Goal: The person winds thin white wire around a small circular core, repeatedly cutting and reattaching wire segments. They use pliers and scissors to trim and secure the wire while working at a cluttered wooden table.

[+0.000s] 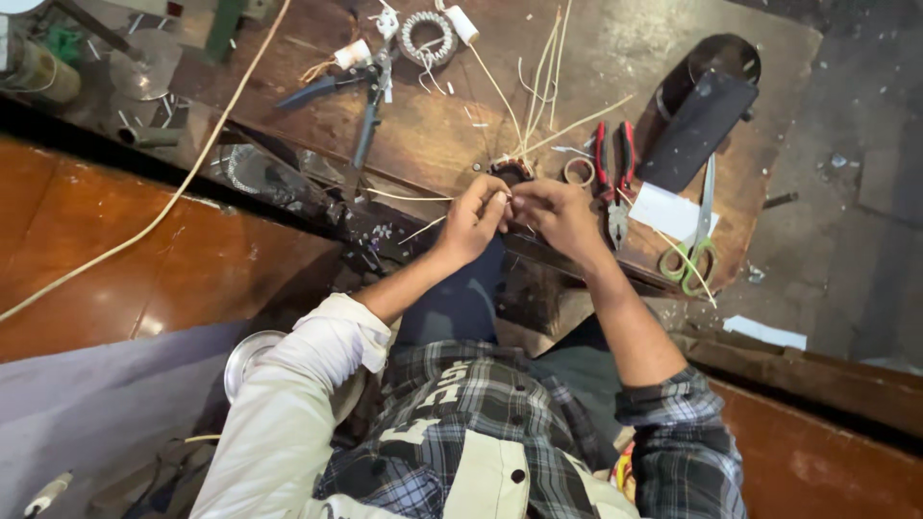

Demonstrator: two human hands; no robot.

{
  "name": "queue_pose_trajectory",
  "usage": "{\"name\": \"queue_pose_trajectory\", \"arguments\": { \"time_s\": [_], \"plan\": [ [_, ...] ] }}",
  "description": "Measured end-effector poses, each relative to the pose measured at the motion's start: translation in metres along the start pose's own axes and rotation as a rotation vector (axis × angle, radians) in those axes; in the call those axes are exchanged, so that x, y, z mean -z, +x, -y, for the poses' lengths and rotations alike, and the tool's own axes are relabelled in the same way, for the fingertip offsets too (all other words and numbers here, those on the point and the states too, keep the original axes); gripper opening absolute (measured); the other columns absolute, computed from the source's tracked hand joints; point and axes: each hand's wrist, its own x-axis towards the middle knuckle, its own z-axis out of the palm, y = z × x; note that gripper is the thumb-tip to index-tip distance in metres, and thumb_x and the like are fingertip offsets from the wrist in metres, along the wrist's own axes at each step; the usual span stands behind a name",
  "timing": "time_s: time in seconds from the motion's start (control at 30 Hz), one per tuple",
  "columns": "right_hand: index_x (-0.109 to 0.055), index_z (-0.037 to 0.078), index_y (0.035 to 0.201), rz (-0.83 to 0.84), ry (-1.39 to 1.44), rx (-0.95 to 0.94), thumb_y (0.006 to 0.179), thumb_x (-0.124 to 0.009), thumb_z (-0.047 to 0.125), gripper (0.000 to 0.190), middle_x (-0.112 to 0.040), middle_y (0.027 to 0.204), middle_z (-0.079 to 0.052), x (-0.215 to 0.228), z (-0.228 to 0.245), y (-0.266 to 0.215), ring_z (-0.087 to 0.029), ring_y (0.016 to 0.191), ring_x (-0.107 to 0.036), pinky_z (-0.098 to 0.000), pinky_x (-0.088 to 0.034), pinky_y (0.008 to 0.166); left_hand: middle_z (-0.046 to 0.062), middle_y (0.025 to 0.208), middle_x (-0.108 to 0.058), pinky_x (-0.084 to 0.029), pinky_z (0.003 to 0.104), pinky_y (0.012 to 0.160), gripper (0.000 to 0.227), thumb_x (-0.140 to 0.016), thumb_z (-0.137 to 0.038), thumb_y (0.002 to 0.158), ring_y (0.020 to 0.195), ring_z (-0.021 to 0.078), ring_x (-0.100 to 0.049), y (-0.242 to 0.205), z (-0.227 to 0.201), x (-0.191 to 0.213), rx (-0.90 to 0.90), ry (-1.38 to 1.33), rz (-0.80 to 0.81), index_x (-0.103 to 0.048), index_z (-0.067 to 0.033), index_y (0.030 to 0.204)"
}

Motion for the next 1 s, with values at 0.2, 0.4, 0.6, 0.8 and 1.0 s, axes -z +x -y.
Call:
{"name": "queue_pose_trajectory", "arguments": {
  "time_s": [0.2, 0.4, 0.6, 0.8, 1.0],
  "plan": [
    [-0.076, 0.004, 0.103, -0.200, -0.517, 0.337, 0.088, -0.076, 0.001, 0.016, -0.074, 0.093, -0.011, -0.005, 0.007, -0.011, -0.028, 0.081, -0.073, -0.0352, -0.057, 0.071, 0.007, 0.093, -0.069, -0.051, 0.024, 0.061, 0.021, -0.057, -0.009, 0.105, 0.068, 0.0103, -0.064, 0.006, 0.005, 0.004, 0.069, -0.279, -0.010, -0.050, -0.0026, 0.123],
    [-0.074, 0.007, 0.097, -0.491, -0.513, 0.223, 0.088, -0.081, 0.007, 0.012, -0.074, 0.092, -0.009, -0.028, 0.007, -0.012, -0.025, 0.081, -0.074, -0.0336, -0.057, 0.071, 0.012, 0.106, -0.074, -0.057, 0.025, 0.061, 0.035, -0.058, -0.012, 0.103, 0.069, 0.0127, -0.072, -0.011, -0.015, -0.010, 0.138, -0.094, -0.059, -0.052, 0.0021, 0.134],
    [-0.075, 0.008, 0.094, -0.524, -0.514, 0.219, 0.087, -0.082, 0.007, 0.010, -0.075, 0.089, -0.007, -0.033, 0.004, -0.015, -0.023, 0.078, -0.074, -0.0333, -0.057, 0.068, 0.015, 0.093, -0.076, -0.047, 0.025, 0.048, 0.037, -0.067, -0.016, 0.100, 0.062, 0.0128, -0.071, 0.002, -0.023, -0.008, 0.286, -0.072, -0.075, -0.060, 0.0028, 0.131],
    [-0.074, 0.005, 0.112, -0.408, -0.347, 0.214, 0.095, -0.074, 0.002, 0.018, -0.074, 0.094, -0.011, -0.018, 0.003, -0.020, -0.021, 0.081, -0.074, -0.0333, -0.060, 0.067, 0.015, 0.099, -0.074, -0.057, 0.030, 0.057, 0.019, -0.076, -0.013, 0.094, 0.067, 0.0189, -0.073, 0.000, -0.033, -0.001, 0.116, 0.232, -0.146, -0.077, 0.0045, 0.101],
    [-0.074, 0.006, 0.116, -0.343, -0.316, 0.165, 0.095, -0.074, 0.002, 0.022, -0.073, 0.091, -0.012, -0.007, 0.005, -0.021, -0.022, 0.079, -0.071, -0.0349, -0.056, 0.065, 0.019, 0.135, -0.064, -0.060, 0.042, 0.089, 0.010, -0.072, -0.006, 0.099, 0.106, 0.0337, -0.072, -0.026, -0.041, 0.015, -0.482, 0.626, -0.034, -0.066, 0.0010, 0.103]
  ]
}}
